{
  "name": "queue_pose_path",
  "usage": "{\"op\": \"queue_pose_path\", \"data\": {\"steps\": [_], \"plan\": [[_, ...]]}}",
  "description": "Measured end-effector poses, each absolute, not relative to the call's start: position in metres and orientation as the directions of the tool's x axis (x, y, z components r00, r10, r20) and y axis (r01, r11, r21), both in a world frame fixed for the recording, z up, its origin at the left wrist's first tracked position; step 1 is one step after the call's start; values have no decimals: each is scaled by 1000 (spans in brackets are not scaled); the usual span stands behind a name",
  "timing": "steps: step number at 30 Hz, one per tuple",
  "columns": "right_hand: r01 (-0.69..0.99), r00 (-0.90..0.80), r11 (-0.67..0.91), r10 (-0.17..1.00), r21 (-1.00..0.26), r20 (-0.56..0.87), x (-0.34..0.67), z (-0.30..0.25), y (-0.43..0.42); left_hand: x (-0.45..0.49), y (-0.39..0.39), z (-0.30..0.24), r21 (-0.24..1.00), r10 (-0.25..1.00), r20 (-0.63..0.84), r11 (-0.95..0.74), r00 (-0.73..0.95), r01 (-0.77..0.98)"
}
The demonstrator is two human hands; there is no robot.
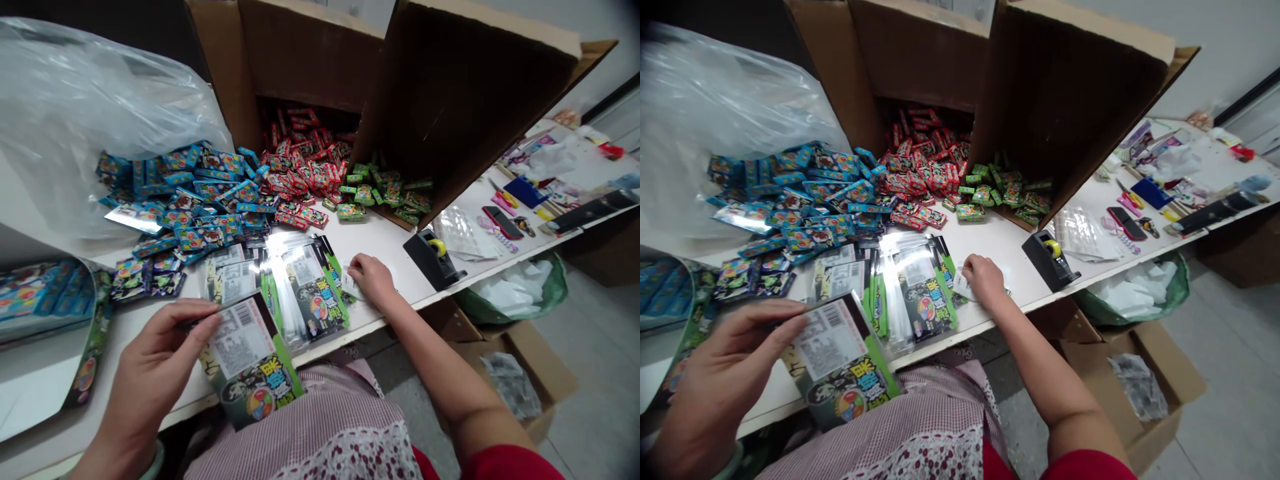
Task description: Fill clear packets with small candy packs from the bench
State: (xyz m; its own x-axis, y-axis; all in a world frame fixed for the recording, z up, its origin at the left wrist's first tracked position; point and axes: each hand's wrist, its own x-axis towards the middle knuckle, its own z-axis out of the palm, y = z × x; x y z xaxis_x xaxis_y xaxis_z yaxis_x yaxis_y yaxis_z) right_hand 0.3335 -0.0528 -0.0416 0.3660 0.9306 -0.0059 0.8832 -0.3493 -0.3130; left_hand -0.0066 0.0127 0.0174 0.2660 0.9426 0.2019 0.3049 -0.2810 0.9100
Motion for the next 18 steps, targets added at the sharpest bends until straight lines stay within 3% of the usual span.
{"op": "queue_pose_path", "data": {"steps": [18], "plan": [[850,398,-391,916,-352,-55,335,-45,-45,-3,10,21,921,947,216,-279,238,271]]}}
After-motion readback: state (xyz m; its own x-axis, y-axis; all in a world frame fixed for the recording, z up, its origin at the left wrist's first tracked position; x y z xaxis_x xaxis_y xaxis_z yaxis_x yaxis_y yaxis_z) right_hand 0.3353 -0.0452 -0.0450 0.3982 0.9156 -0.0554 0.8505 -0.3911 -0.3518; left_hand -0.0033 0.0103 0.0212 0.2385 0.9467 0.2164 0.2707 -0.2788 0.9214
